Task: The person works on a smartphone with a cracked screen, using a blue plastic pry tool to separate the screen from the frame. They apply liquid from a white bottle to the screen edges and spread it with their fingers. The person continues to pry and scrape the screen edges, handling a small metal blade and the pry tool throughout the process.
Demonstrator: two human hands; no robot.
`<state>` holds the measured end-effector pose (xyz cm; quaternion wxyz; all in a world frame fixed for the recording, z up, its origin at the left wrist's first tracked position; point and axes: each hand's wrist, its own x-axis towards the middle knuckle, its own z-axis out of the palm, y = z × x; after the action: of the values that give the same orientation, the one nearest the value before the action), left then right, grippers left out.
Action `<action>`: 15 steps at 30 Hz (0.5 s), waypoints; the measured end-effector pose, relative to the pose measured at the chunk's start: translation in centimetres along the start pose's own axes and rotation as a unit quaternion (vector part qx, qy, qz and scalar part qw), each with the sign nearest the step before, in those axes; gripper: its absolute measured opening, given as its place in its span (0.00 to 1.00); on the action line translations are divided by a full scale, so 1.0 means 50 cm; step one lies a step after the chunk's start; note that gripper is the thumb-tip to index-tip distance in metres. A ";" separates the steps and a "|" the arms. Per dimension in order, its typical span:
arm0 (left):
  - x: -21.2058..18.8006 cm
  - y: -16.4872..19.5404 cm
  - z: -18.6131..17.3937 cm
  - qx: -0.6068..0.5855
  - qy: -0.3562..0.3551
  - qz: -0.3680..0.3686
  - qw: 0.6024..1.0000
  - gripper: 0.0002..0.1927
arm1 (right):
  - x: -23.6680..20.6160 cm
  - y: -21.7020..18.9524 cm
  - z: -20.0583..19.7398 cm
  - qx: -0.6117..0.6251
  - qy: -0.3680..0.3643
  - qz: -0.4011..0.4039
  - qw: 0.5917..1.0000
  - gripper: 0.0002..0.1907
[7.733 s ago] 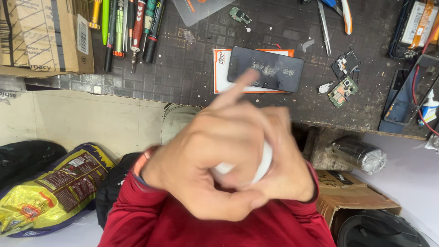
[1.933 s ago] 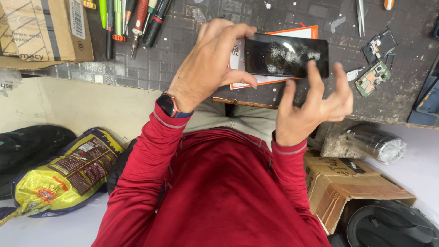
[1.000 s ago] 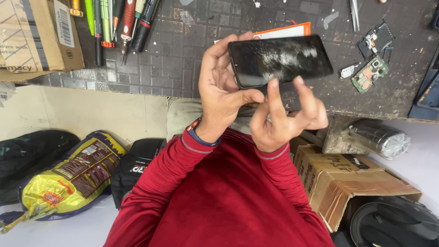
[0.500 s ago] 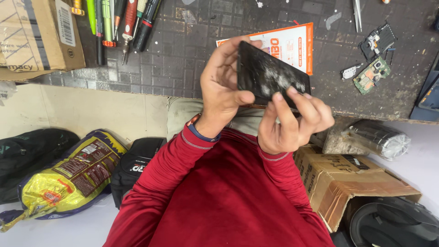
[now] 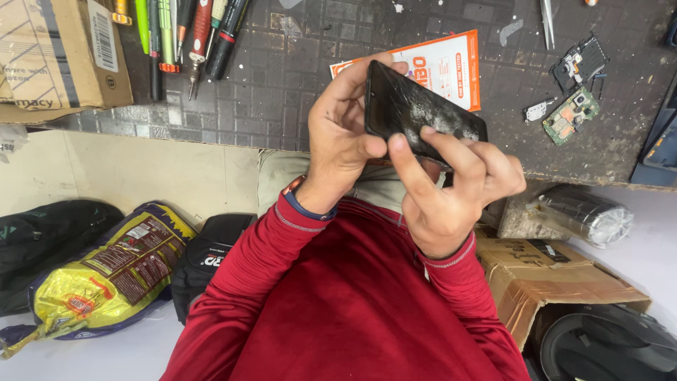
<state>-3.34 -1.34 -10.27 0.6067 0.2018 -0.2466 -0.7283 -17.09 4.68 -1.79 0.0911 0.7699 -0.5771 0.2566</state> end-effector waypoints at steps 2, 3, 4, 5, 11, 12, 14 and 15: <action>0.003 0.001 -0.001 -0.002 -0.027 0.001 1.000 0.52 | 0.001 0.001 -0.001 0.034 0.014 0.004 0.999 0.27; 0.003 0.003 -0.002 0.014 -0.041 -0.001 0.999 0.52 | 0.002 0.001 -0.002 0.051 0.020 0.005 0.998 0.29; 0.003 0.007 -0.003 0.025 -0.054 -0.001 0.998 0.52 | 0.001 0.002 -0.003 0.060 0.014 0.009 0.998 0.29; 0.003 0.011 -0.003 0.036 -0.067 -0.001 0.997 0.52 | 0.001 0.003 -0.005 0.068 0.009 0.014 0.998 0.30; 0.000 0.026 0.012 0.102 -0.104 0.019 0.989 0.52 | 0.013 0.021 -0.023 0.083 -0.041 -0.011 0.996 0.30; 0.000 0.025 0.017 0.128 -0.105 0.043 0.985 0.50 | 0.015 0.022 -0.026 0.082 -0.053 -0.022 0.995 0.30; 0.000 0.025 0.024 0.170 -0.101 0.073 0.978 0.50 | 0.020 0.022 -0.025 0.080 -0.073 -0.046 0.993 0.30; -0.002 0.025 0.027 0.187 -0.096 0.080 0.974 0.52 | 0.022 0.021 -0.024 0.079 -0.083 -0.058 0.992 0.29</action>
<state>-3.11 -1.28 -8.45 0.5876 0.2208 -0.4509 -0.6345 -18.20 3.94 -0.39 -0.0038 0.8253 -0.5152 0.2311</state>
